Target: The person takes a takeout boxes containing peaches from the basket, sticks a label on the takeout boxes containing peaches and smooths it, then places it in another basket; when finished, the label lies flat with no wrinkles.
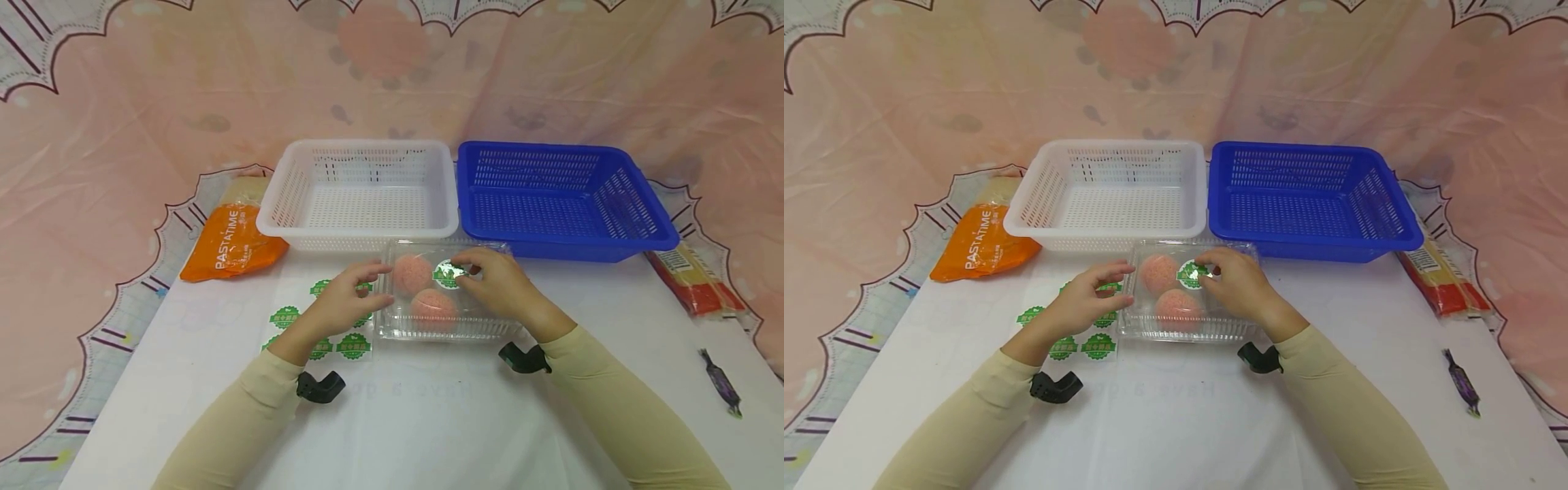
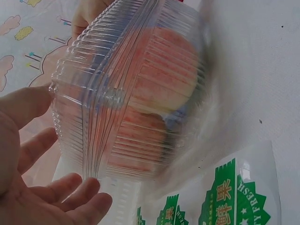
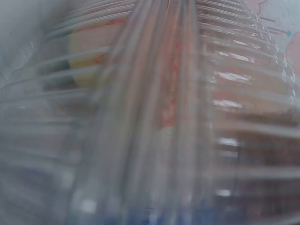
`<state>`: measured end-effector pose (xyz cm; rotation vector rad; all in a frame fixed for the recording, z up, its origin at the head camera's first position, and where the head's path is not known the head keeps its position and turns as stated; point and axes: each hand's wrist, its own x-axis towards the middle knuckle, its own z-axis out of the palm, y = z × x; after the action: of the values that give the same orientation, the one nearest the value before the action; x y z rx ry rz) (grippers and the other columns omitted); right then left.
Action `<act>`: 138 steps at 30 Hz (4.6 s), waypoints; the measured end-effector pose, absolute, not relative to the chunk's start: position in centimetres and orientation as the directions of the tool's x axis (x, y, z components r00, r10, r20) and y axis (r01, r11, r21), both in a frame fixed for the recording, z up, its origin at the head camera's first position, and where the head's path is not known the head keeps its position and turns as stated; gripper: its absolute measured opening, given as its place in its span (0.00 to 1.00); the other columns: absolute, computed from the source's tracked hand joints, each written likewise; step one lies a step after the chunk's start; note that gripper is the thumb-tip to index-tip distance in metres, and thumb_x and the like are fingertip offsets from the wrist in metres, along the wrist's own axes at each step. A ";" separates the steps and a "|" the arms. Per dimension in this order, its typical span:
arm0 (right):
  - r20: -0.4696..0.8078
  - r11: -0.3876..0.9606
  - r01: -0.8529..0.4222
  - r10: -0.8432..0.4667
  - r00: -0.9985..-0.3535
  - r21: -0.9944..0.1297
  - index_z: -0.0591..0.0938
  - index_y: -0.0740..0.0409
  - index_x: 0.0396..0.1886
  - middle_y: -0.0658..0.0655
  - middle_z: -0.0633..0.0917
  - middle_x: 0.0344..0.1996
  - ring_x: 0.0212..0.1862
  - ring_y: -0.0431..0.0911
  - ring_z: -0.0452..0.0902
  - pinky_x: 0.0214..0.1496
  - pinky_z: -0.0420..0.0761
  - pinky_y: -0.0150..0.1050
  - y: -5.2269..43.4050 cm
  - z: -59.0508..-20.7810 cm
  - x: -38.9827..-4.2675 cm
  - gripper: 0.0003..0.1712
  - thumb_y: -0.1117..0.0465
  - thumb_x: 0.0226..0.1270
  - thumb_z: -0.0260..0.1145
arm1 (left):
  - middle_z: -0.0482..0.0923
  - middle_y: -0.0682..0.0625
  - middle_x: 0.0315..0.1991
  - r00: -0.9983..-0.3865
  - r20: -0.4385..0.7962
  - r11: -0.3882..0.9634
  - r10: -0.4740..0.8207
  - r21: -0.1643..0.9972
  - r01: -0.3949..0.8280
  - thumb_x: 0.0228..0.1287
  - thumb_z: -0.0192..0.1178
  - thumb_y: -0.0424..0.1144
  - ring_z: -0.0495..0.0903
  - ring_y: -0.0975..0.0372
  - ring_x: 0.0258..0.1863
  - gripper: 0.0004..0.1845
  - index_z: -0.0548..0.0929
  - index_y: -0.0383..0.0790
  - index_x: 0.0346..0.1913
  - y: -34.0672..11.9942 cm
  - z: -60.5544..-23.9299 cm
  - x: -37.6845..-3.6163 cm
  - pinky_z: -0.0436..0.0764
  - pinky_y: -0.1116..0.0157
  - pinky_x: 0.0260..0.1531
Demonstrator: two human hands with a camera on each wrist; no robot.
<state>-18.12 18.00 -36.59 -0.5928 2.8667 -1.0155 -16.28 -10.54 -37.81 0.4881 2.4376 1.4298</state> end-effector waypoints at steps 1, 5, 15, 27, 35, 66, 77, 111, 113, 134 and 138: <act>0.085 0.713 -0.339 -0.367 -0.926 -0.614 0.83 0.62 0.57 0.60 0.83 0.56 0.49 0.54 0.80 0.56 0.71 0.56 18.0 -36.6 -18.1 0.20 0.63 0.67 0.66 | 0.58 0.42 0.75 -0.906 -0.076 0.459 0.417 0.878 0.137 0.66 0.66 0.41 0.67 0.44 0.68 0.30 0.73 0.41 0.70 -10.6 -37.8 -16.2 0.72 0.48 0.62; 0.080 0.713 -0.331 -0.361 -0.929 -0.618 0.83 0.63 0.58 0.60 0.82 0.57 0.50 0.54 0.79 0.54 0.73 0.54 18.1 -36.5 -18.1 0.21 0.62 0.67 0.67 | 0.58 0.44 0.76 -0.906 -0.119 0.473 0.407 0.876 0.097 0.67 0.67 0.43 0.71 0.46 0.66 0.31 0.72 0.46 0.72 -10.6 -37.8 -16.2 0.77 0.49 0.57; 0.073 0.715 -0.328 -0.363 -0.929 -0.618 0.82 0.60 0.59 0.58 0.82 0.57 0.50 0.53 0.78 0.53 0.73 0.54 18.0 -36.7 -18.0 0.20 0.62 0.68 0.67 | 0.65 0.48 0.72 -0.908 -0.149 0.449 0.393 0.892 0.048 0.65 0.67 0.41 0.73 0.49 0.65 0.32 0.71 0.48 0.72 -10.6 -38.2 -16.2 0.78 0.53 0.57; 0.087 0.709 -0.353 -0.382 -0.920 -0.611 0.85 0.59 0.55 0.54 0.86 0.49 0.47 0.51 0.78 0.49 0.75 0.50 17.5 -36.6 -17.8 0.16 0.63 0.69 0.66 | 0.66 0.47 0.71 -0.907 -0.130 0.427 0.400 0.902 0.059 0.66 0.67 0.40 0.74 0.49 0.64 0.32 0.71 0.46 0.72 -10.7 -38.3 -16.1 0.78 0.53 0.57; 0.112 0.704 -0.353 -0.365 -0.924 -0.617 0.87 0.59 0.51 0.53 0.87 0.44 0.43 0.50 0.77 0.46 0.76 0.46 17.1 -37.0 -17.8 0.13 0.63 0.68 0.67 | 0.66 0.47 0.72 -0.904 -0.132 0.434 0.407 0.898 0.065 0.66 0.66 0.41 0.73 0.48 0.64 0.32 0.71 0.46 0.72 -10.6 -38.5 -16.1 0.78 0.52 0.57; 0.174 0.541 -0.344 -0.341 -0.924 -0.768 0.73 0.67 0.68 0.64 0.75 0.65 0.65 0.58 0.70 0.64 0.73 0.52 21.1 -36.2 -16.5 0.34 0.65 0.63 0.73 | 0.66 0.47 0.72 -0.898 -0.150 0.419 0.413 0.907 0.041 0.66 0.67 0.40 0.74 0.50 0.63 0.33 0.70 0.47 0.73 -10.8 -38.5 -16.3 0.79 0.55 0.56; 0.177 0.621 -0.340 -0.311 -0.934 -0.706 0.74 0.65 0.68 0.62 0.71 0.70 0.70 0.61 0.64 0.66 0.67 0.62 23.1 -36.3 -15.3 0.34 0.58 0.65 0.73 | 0.66 0.47 0.72 -0.896 -0.138 0.401 0.421 0.915 0.047 0.66 0.66 0.39 0.75 0.50 0.63 0.33 0.70 0.45 0.73 -10.9 -38.4 -16.3 0.79 0.55 0.56; -0.078 0.510 -0.096 -0.309 -0.948 -0.855 0.59 0.63 0.77 0.74 0.60 0.73 0.55 0.64 0.79 0.52 0.81 0.51 25.6 -38.3 -15.0 0.41 0.61 0.71 0.67 | 0.65 0.47 0.72 -0.895 -0.151 0.403 0.420 0.914 0.035 0.67 0.66 0.39 0.75 0.50 0.63 0.32 0.69 0.46 0.73 -10.9 -38.4 -16.3 0.78 0.55 0.56; -0.087 0.516 -0.093 -0.314 -0.946 -0.851 0.59 0.62 0.78 0.76 0.61 0.71 0.53 0.62 0.80 0.47 0.82 0.46 25.7 -38.4 -15.0 0.41 0.60 0.71 0.67 | 0.65 0.48 0.72 -0.895 -0.154 0.406 0.418 0.913 0.033 0.67 0.66 0.39 0.75 0.51 0.63 0.33 0.69 0.47 0.73 -10.9 -38.4 -16.3 0.79 0.56 0.56; -0.131 0.450 -0.050 -0.363 -0.923 -0.892 0.52 0.57 0.79 0.70 0.70 0.49 0.40 0.53 0.79 0.33 0.82 0.42 26.1 -38.9 -14.5 0.42 0.61 0.73 0.63 | 0.66 0.47 0.71 -0.889 -0.174 0.385 0.424 0.923 0.003 0.68 0.66 0.39 0.77 0.52 0.60 0.33 0.69 0.48 0.74 -11.1 -38.5 -16.2 0.80 0.56 0.54; -0.124 0.434 -0.051 -0.364 -0.923 -0.900 0.52 0.58 0.79 0.70 0.69 0.50 0.38 0.53 0.76 0.33 0.83 0.42 26.1 -39.0 -14.3 0.42 0.61 0.74 0.62 | 0.62 0.44 0.74 -0.882 -0.171 0.369 0.439 0.930 0.003 0.68 0.66 0.38 0.75 0.49 0.62 0.33 0.68 0.47 0.74 -11.1 -38.5 -16.1 0.80 0.55 0.55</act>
<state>-14.28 26.09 -39.03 -0.3578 2.3910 -1.4851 -16.08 -11.11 -38.47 0.3852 2.2439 1.5229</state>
